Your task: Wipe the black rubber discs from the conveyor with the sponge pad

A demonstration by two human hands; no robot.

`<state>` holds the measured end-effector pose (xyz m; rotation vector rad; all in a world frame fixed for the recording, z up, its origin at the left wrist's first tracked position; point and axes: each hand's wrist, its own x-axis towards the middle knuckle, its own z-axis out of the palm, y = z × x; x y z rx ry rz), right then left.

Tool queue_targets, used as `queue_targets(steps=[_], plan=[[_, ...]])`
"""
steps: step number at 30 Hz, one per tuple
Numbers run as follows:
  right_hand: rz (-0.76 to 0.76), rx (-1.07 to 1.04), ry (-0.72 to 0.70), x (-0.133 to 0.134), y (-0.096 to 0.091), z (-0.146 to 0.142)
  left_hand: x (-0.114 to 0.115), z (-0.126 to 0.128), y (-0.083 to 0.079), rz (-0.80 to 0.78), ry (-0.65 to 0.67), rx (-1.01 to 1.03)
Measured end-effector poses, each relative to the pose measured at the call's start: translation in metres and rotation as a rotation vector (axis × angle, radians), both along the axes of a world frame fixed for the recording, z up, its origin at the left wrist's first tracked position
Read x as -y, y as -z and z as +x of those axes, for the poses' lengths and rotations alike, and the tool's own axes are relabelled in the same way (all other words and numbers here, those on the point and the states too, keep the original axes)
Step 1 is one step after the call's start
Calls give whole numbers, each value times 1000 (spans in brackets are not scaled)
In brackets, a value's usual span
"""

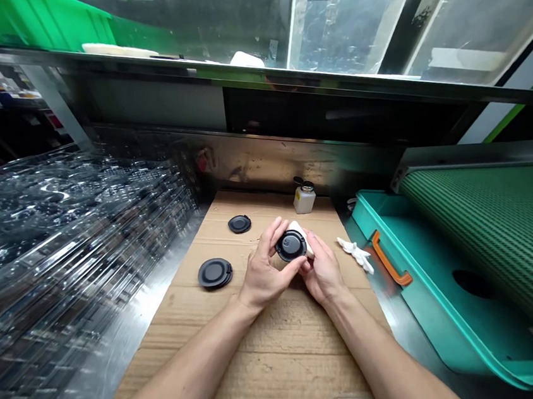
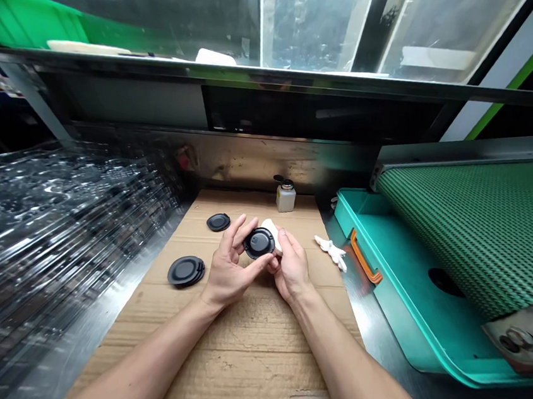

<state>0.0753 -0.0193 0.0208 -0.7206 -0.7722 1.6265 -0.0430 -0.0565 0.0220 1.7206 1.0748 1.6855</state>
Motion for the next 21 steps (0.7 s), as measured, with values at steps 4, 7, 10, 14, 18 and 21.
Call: queue_targets(steps=[4, 7, 10, 14, 18, 21], plan=[[-37, -21, -6, -3, 3, 2, 0, -1, 2, -13, -10, -23], [-19, -4, 12, -5, 3, 3, 0, -1, 2, -48, -7, 5], [67, 78, -2, 2, 1, 0, -3, 1, 1, -147, 10, 178], [320, 556, 81, 19, 0, -6, -8, 5, 3, -428, 153, 641], [538, 1206, 330, 19, 6, 2, -12, 7, 9, -645, 310, 912], [514, 1292, 407, 10, 11, 8, -13, 6, 13, -704, 294, 869]])
